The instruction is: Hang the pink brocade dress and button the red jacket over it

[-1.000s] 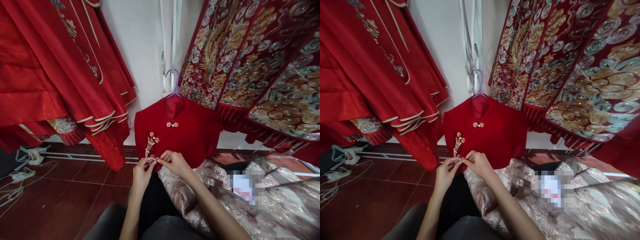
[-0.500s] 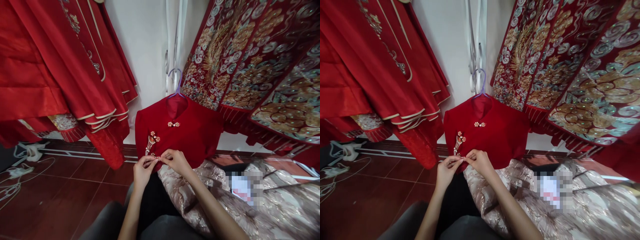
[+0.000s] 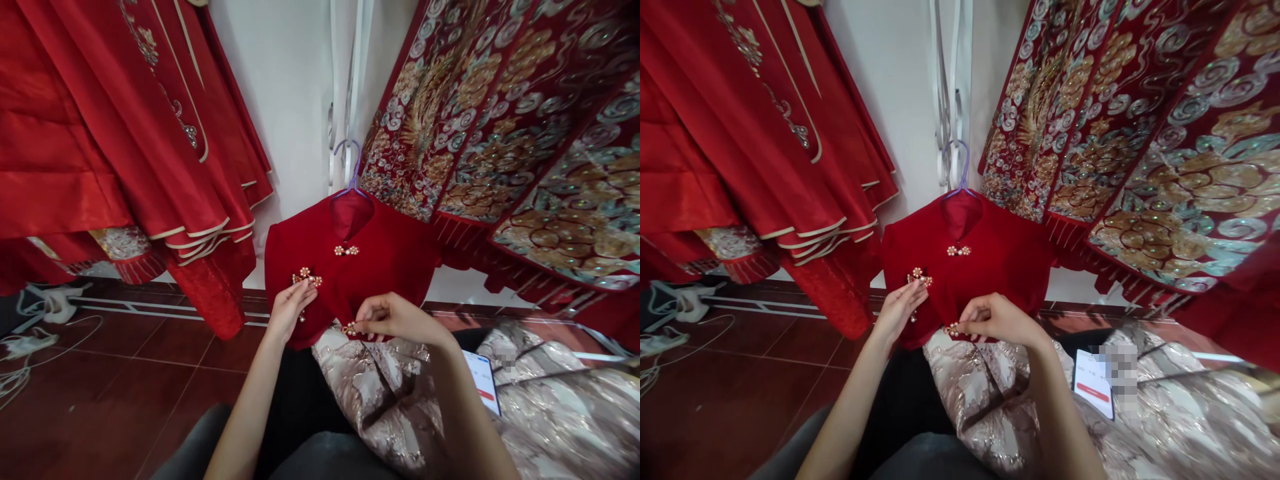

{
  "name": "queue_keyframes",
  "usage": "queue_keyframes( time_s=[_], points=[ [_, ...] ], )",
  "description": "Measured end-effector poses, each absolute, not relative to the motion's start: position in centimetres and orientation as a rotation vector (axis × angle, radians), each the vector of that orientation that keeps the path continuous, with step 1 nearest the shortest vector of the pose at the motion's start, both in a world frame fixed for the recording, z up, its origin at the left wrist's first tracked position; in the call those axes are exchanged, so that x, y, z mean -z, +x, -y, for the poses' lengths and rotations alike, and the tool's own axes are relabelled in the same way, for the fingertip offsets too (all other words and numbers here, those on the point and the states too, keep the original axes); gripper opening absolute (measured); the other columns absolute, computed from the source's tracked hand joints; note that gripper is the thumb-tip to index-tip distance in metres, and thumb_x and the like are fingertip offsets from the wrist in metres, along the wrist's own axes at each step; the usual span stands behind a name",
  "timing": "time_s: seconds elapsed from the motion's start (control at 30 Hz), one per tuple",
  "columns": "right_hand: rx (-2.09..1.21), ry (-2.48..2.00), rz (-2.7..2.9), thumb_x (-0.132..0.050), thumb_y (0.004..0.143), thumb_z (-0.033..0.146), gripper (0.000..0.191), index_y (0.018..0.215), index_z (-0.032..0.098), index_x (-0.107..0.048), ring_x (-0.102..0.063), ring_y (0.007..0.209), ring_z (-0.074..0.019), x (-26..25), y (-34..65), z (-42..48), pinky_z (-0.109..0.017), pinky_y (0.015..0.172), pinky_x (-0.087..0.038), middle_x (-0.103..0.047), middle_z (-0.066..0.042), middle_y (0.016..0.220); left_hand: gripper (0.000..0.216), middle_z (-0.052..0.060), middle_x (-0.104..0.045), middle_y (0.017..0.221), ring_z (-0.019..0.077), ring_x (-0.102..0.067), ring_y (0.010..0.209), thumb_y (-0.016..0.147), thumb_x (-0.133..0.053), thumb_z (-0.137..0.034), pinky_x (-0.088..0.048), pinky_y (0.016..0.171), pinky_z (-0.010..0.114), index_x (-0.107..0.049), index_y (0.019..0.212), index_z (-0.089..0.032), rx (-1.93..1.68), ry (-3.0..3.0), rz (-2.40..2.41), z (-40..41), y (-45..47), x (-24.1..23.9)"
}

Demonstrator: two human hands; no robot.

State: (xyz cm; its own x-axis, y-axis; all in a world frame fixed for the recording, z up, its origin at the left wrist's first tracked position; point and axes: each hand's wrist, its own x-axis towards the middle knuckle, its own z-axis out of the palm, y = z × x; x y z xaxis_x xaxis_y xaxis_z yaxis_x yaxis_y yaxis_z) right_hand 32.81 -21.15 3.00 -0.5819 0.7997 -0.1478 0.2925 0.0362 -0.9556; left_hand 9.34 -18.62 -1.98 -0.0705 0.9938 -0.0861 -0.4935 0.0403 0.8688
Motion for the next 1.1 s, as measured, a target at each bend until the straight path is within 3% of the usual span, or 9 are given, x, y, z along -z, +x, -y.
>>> queue_keyframes(
  time_s=[0.17, 0.57, 0.73, 0.87, 1.1],
  points=[
    [-1.58, -1.098, 1.857, -0.072, 0.073, 0.039, 0.028, 0.082, 0.014, -0.065, -0.062, 0.061, -0.0098, -2.8, 32.8, 20.8, -0.021, 0.054, -0.052, -0.068, -0.004, 0.076, 0.015, 0.006, -0.074, 0.086, 0.0118, -0.068, 0.079, 0.071, -0.075, -0.019, -0.05, 0.094, 0.03, -0.073, 0.084, -0.011, -1.419, 0.583, -0.894, 17.6, 10.4, 1.6],
    [-1.582, -1.051, 1.945, -0.071, 0.074, 0.041, 0.029, 0.083, 0.014, -0.065, -0.061, 0.061, -0.0105, -2.1, 32.3, 20.7, -0.021, 0.053, -0.049, -0.069, -0.004, 0.075, 0.018, 0.01, -0.073, 0.09, 0.0125, -0.067, 0.075, 0.072, -0.073, -0.03, -0.052, 0.08, 0.028, -0.072, 0.079, -0.013, -1.356, 0.717, -1.059, 16.1, 10.5, 1.8],
    [-1.577, -1.022, 2.121, -0.072, 0.074, 0.036, 0.025, 0.083, 0.013, -0.068, -0.062, 0.065, -0.0107, -2.8, 34.0, 21.1, -0.021, 0.058, -0.046, -0.07, -0.004, 0.075, 0.033, 0.01, -0.07, 0.095, 0.0166, -0.065, 0.082, 0.08, -0.063, -0.044, -0.053, 0.07, 0.027, -0.072, 0.095, -0.016, -1.324, 1.398, -1.081, 15.3, 11.1, -1.2],
    [-1.605, -1.073, 2.219, -0.071, 0.074, 0.027, 0.019, 0.085, 0.013, -0.067, -0.062, 0.065, -0.0104, -3.3, 35.5, 21.5, -0.02, 0.058, -0.045, -0.07, -0.004, 0.076, 0.028, 0.007, -0.06, 0.099, 0.0177, -0.055, 0.091, 0.088, -0.055, -0.039, -0.048, 0.08, 0.032, -0.07, 0.105, -0.023, -1.36, 2.238, -1.11, 13.8, 12.2, -4.0],
    [-1.52, -1.049, 2.144, -0.063, 0.082, 0.038, 0.032, 0.104, 0.015, -0.061, -0.062, 0.083, -0.0133, -4.5, 37.3, 21.9, -0.026, 0.074, -0.049, -0.068, -0.006, 0.09, 0.023, 0.008, -0.054, 0.097, 0.0219, -0.046, 0.094, 0.089, -0.053, -0.036, -0.037, 0.089, 0.039, -0.068, 0.095, -0.019, -0.948, 2.975, -1.168, 11.9, 13.4, -7.0]
  ],
)
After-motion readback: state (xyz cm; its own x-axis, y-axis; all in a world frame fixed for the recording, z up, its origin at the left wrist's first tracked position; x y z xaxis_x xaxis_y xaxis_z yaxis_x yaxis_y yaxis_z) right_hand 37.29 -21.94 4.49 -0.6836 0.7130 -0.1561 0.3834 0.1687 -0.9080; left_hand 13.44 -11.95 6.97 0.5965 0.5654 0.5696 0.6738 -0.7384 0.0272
